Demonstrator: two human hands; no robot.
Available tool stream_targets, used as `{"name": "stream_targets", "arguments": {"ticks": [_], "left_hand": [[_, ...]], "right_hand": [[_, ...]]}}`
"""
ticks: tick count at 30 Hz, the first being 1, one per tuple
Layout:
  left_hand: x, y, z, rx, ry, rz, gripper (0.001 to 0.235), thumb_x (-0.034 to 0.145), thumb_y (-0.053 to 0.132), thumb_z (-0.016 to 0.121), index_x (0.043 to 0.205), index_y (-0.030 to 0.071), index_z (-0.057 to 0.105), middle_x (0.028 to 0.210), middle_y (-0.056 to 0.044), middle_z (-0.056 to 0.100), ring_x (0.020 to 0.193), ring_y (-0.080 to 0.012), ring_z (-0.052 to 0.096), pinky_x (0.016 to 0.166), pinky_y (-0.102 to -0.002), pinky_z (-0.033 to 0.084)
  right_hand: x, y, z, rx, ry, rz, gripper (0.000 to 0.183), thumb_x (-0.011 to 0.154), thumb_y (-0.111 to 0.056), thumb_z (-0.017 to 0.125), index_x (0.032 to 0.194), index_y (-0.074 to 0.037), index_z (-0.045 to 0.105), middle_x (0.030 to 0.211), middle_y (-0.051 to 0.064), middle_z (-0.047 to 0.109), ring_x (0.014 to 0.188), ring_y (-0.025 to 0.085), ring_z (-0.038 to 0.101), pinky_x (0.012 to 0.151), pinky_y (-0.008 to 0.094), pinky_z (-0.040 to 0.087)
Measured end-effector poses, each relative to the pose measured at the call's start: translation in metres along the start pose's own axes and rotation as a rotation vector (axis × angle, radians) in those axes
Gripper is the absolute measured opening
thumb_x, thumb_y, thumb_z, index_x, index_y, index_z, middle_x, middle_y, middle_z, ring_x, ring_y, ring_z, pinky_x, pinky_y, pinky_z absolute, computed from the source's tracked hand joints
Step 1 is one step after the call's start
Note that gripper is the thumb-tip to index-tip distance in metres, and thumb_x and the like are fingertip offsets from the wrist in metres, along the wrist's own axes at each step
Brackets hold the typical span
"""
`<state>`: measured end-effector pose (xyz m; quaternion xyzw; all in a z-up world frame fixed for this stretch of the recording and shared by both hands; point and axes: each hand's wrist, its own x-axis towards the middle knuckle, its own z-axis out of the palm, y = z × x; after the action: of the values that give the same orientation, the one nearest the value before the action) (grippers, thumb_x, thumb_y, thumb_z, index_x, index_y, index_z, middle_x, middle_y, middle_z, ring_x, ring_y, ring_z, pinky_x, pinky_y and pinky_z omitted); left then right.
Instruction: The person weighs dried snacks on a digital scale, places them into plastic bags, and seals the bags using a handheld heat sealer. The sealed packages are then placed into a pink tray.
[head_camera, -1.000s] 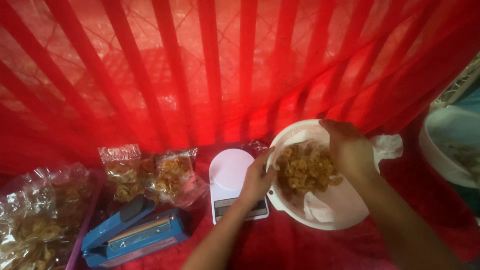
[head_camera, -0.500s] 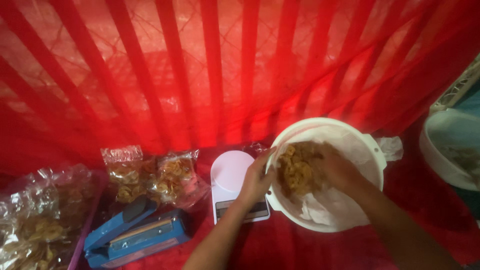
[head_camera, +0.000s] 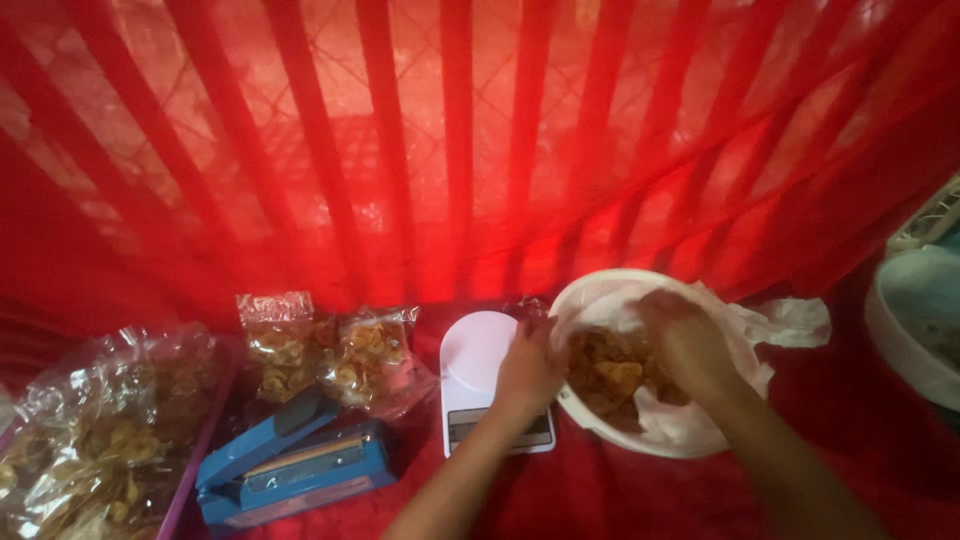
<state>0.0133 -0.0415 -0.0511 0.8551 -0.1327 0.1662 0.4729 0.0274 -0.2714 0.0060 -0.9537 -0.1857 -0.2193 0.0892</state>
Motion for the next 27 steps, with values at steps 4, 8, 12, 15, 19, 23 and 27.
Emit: {"name": "stream_targets", "arguments": {"ticks": [4,8,12,15,19,23,27], "left_hand": [[-0.009,0.023,-0.006,0.056,0.081,0.255,0.064,0.078,0.018,0.083,0.137,0.007,0.060,0.142,-0.027,0.054,0.121,-0.0456,0.051,0.101,-0.053,0.040],[-0.007,0.029,-0.007,-0.085,-0.008,0.389,0.040,0.084,0.015,0.080,0.121,0.007,0.069,0.125,-0.015,0.071,0.119,-0.0342,0.064,0.106,-0.047,0.047],[-0.010,0.018,0.001,-0.384,-0.023,0.270,0.021,0.094,0.007,0.071,0.114,0.005,0.074,0.118,-0.014,0.073,0.108,-0.0282,0.070,0.092,-0.036,0.056],[-0.008,0.007,0.010,-0.498,0.006,0.105,0.017,0.095,0.008,0.070,0.110,-0.001,0.073,0.105,-0.013,0.072,0.093,-0.0218,0.070,0.079,-0.031,0.055],[-0.002,-0.002,0.015,-0.783,-0.012,-0.127,0.019,0.099,0.011,0.066,0.101,-0.007,0.068,0.084,-0.007,0.066,0.074,-0.0124,0.060,0.064,-0.028,0.048],[0.004,-0.004,0.008,-0.787,0.114,-0.165,0.025,0.099,0.022,0.069,0.103,-0.002,0.074,0.077,0.001,0.070,0.071,-0.0054,0.058,0.063,-0.023,0.047],[0.008,-0.005,0.001,-0.722,0.165,-0.338,0.031,0.099,0.027,0.067,0.093,-0.003,0.074,0.072,-0.002,0.065,0.062,-0.0086,0.053,0.054,-0.027,0.042]], "right_hand": [[-0.005,-0.013,-0.006,0.141,-0.006,-0.114,0.033,0.082,-0.009,0.066,0.114,-0.011,0.073,0.111,0.007,0.073,0.101,0.024,0.069,0.089,0.039,0.053],[-0.007,-0.028,-0.022,0.338,-0.015,-0.134,0.018,0.086,-0.016,0.071,0.102,-0.012,0.077,0.100,0.003,0.076,0.097,0.019,0.069,0.087,0.037,0.053],[-0.008,-0.030,-0.030,0.667,-0.059,0.076,0.022,0.092,-0.016,0.068,0.111,-0.008,0.073,0.101,0.004,0.075,0.093,0.018,0.074,0.080,0.034,0.058],[-0.007,-0.027,-0.022,0.842,0.046,0.226,0.047,0.091,-0.019,0.067,0.135,-0.007,0.057,0.114,0.009,0.069,0.117,0.020,0.065,0.087,0.034,0.058],[0.002,-0.031,-0.005,1.118,-0.115,0.451,0.066,0.087,-0.025,0.070,0.148,-0.012,0.049,0.125,0.014,0.067,0.116,0.027,0.066,0.094,0.040,0.057],[0.001,-0.050,0.001,0.995,-0.057,0.446,0.082,0.082,-0.029,0.076,0.153,-0.016,0.037,0.137,0.015,0.056,0.121,0.028,0.061,0.095,0.041,0.054],[-0.014,-0.074,-0.004,0.140,0.148,-0.087,0.075,0.068,-0.047,0.087,0.134,-0.020,0.065,0.159,0.023,0.046,0.131,0.038,0.059,0.092,0.040,0.056]]}}
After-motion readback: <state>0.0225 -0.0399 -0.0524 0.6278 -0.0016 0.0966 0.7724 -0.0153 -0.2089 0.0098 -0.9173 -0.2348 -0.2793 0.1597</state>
